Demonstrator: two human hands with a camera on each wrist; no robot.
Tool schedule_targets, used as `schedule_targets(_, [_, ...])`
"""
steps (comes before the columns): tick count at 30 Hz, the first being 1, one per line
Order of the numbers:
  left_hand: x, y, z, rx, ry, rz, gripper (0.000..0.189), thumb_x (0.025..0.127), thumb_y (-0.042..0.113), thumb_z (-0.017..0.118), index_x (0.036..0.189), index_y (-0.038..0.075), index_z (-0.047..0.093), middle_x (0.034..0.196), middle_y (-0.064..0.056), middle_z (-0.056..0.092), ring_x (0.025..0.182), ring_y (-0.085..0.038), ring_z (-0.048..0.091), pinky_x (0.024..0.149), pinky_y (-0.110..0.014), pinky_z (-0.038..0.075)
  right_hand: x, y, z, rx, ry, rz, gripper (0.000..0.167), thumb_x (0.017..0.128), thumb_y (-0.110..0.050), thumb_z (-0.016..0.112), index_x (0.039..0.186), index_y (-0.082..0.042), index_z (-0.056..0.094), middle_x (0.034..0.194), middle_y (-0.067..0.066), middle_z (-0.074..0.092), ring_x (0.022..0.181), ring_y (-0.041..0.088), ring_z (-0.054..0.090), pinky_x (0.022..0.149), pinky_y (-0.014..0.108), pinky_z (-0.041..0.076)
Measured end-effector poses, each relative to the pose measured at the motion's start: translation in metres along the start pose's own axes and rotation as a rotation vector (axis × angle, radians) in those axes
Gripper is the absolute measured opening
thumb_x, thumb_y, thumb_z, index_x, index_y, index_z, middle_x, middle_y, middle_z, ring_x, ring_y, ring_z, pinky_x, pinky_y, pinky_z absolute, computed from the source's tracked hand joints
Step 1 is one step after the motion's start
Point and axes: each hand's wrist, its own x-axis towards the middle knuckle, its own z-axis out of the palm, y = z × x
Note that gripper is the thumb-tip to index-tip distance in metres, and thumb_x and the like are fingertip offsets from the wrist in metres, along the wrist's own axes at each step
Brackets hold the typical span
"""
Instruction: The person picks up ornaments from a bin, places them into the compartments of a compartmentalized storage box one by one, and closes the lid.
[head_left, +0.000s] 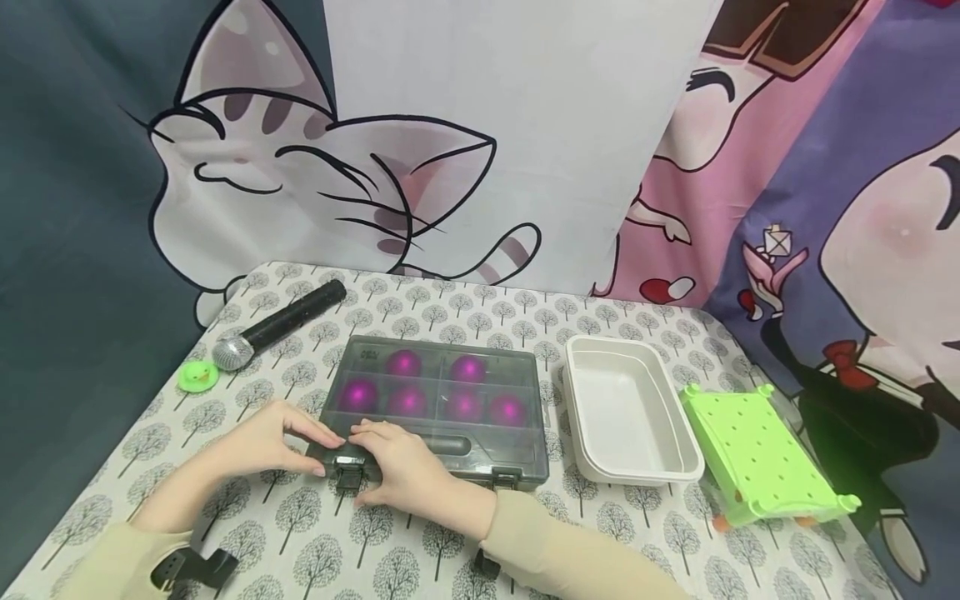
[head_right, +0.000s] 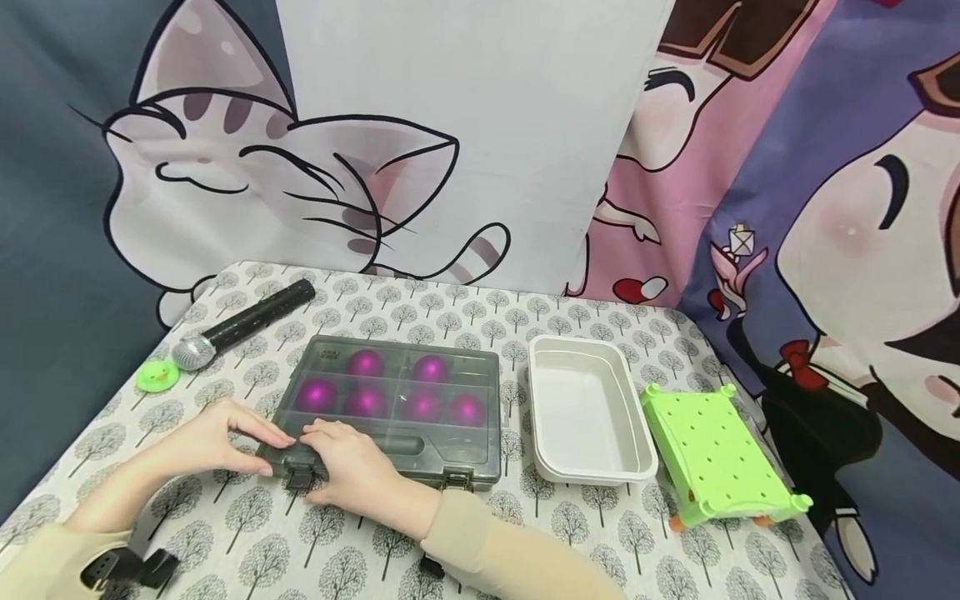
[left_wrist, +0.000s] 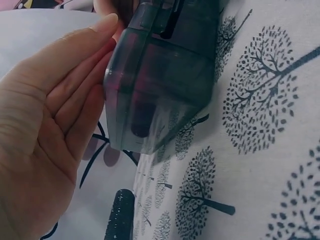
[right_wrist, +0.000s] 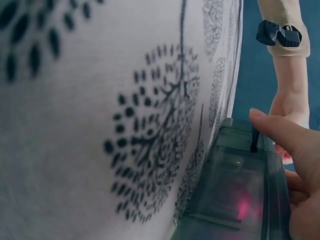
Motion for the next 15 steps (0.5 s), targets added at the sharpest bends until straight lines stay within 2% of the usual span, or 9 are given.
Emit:
schedule_targets(5, [-0.0001,-0.0037,0.0008,-0.035,0.007,-0.005,0.028,0.070,0.014,0.087,0.096,0.010,0.078,0.098,-0.005,0.077,0.091,0.000,0.067,0.081,-0.023,0.056,0.0004,-0.0005,0.0010,0.009,0.021,-0.014,0.069,0.073,-0.036,0.085,0.132,-0.013,0.059,0.140,-0.001,0.057,0.133,0.014,0.050,0.113,0.033,0.040])
schedule_targets(11, [0.0008,-0.0040,0.0003,-0.039,0.017,0.011,0.028,0.070,0.014,0.087,0.095,0.009,0.078,0.096,-0.007,0.077,0.090,-0.001,0.068,0.080,-0.023,0.056,0.0003,-0.0007,0.0010,-0.031,0.053,-0.068,0.069,0.075,-0.037,0.082,0.132,-0.008,0.058,0.139,0.003,0.059,0.133,0.014,0.050,0.115,0.029,0.035])
schedule_targets(15, [0.0006,-0.0030,0.0011,-0.030,0.033,0.034,0.027,0.069,0.013,0.087,0.094,0.009,0.078,0.096,-0.007,0.077,0.089,0.000,0.067,0.081,-0.022,0.055,0.0006,0.0015,0.0007,-0.027,0.082,-0.090,0.059,0.079,-0.034,0.078,0.128,-0.008,0.062,0.136,0.003,0.061,0.130,0.014,0.053,0.113,0.029,0.037])
